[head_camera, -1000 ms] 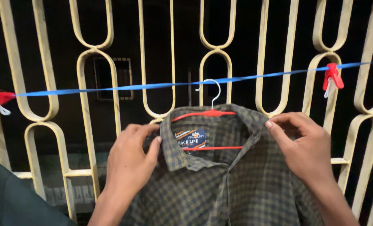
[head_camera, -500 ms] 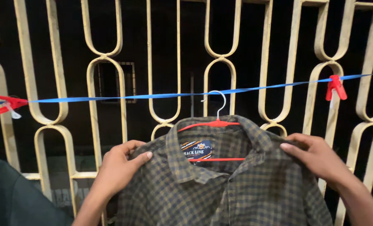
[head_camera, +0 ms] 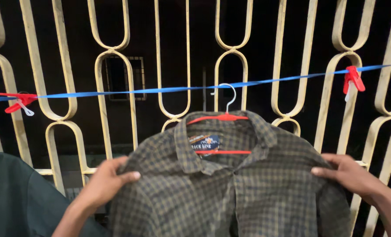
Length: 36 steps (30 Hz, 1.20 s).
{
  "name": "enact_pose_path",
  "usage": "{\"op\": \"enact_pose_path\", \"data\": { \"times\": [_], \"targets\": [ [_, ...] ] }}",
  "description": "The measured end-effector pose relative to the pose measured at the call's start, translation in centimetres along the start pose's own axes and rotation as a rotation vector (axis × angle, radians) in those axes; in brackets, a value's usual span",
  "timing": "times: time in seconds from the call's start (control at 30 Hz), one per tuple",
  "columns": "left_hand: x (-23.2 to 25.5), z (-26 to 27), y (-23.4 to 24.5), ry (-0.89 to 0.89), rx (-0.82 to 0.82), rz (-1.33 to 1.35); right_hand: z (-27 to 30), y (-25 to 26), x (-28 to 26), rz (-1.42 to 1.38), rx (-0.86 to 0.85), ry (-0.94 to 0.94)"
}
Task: The person buttons a plaid shirt on a hanger, smooths the fabric, and hangs it on a blue clothesline using a red clothespin. The person also adjusts a dark green shirt already hanging on the line.
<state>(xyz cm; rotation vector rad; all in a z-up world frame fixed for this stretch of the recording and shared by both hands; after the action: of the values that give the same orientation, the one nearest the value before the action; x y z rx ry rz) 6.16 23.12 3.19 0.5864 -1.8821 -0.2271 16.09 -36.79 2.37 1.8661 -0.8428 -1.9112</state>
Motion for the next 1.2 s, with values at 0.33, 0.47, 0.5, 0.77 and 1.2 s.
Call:
{"op": "enact_pose_path", "data": {
  "times": [0.33,0.47,0.5,0.77,1.2],
  "targets": [
    [3.3,3.1,0.8,-0.136,0.49,-0.336,2.4,0.0,-0.7,0.127,0.439,0.187],
    [3.9,6.0,-1.0,-0.605,0.697,-0.467,4.2,-1.7,-1.0,0.147,0.547,0.425],
    [4.0,6.9,-1.8,-0.679,0.731,-0.504,4.8,-2.1,-0.8,0.136,0.609,0.465],
    [1.8,11.1,-8.4,-0.06,0.217,-0.551,10.7,-5.3,-0.5,0.005,0.763,0.437],
    [-3.7,14.7,-12.8,0.556,-0.147,-0.273,7.5,-12.3,9.1,-0.32,0.17,0.218]
  ]
}}
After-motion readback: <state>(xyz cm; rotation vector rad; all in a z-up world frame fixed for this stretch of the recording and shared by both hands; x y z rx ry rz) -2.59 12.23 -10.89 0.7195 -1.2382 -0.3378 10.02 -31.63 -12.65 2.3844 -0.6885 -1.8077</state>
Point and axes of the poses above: each hand's wrist, its own z-axis away from the middle knuckle, its own y-axis out of the back of the hand, x = y × z, the point moved 4 cm from there along -z, towards the middle knuckle, and after that the axes turned 5 degrees about -y, right-handed, at the moved point
